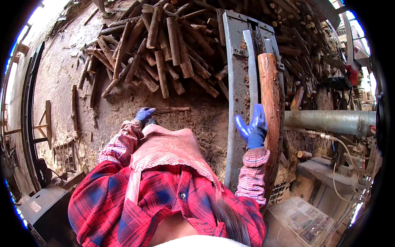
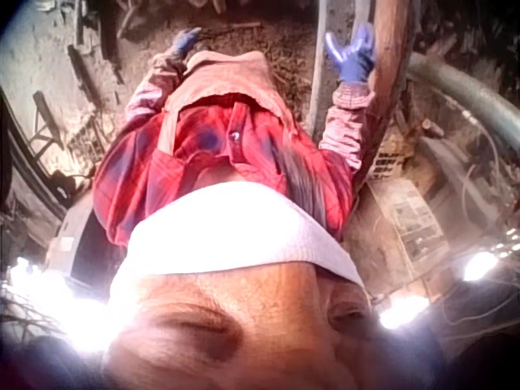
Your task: The person picks up logs from a pile on the ground and places them onto a metal rack. The task involves repetitive lifting and arranging of wooden logs to build a stack.
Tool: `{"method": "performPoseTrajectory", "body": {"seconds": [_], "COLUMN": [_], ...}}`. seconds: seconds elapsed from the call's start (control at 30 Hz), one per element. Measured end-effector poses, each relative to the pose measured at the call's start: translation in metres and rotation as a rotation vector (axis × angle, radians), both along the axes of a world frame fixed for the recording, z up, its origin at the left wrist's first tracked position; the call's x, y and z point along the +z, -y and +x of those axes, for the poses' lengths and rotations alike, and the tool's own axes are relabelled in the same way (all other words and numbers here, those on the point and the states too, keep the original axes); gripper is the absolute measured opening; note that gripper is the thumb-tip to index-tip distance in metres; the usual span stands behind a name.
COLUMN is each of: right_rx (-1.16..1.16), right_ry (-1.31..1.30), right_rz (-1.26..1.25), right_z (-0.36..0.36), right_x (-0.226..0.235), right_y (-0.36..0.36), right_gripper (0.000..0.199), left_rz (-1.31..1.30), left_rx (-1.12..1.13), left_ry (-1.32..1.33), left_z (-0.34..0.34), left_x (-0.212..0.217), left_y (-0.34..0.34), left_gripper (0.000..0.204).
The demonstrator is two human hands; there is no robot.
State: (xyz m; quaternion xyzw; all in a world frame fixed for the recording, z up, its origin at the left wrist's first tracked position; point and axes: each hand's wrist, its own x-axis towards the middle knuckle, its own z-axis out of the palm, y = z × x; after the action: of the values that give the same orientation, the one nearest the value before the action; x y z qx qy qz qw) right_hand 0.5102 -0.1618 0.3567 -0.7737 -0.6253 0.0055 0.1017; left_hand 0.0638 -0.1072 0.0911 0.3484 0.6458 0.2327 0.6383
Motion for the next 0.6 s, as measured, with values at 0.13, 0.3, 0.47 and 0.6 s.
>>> {"method": "performPoseTrajectory", "body": {"seconds": [0.13, 0.3, 0.47, 0.6], "right_rx": [0.096, 0.206, 0.241, 0.333], "right_ry": [-0.277, -0.273, -0.303, -0.338], "right_rz": [-0.119, -0.161, -0.224, -0.228], "right_z": [-0.038, -0.049, -0.059, -0.073], "right_x": [-0.002, -0.019, -0.018, -0.017], "right_y": [0.003, 0.000, -0.007, -0.019], "right_gripper": [0.084, 0.082, 0.082, 0.080], "left_rz": [-0.150, -0.402, -0.541, -0.468], "left_rx": [0.013, 0.071, 0.243, 0.240], "left_ry": [0.002, -0.244, -0.145, -0.151], "left_z": [-0.028, -0.076, -0.096, -0.107], "left_x": [-0.029, -0.058, -0.063, -0.084], "left_y": [0.026, 0.055, 0.069, 0.080], "left_gripper": [0.028, 0.039, 0.036, 0.035]}}
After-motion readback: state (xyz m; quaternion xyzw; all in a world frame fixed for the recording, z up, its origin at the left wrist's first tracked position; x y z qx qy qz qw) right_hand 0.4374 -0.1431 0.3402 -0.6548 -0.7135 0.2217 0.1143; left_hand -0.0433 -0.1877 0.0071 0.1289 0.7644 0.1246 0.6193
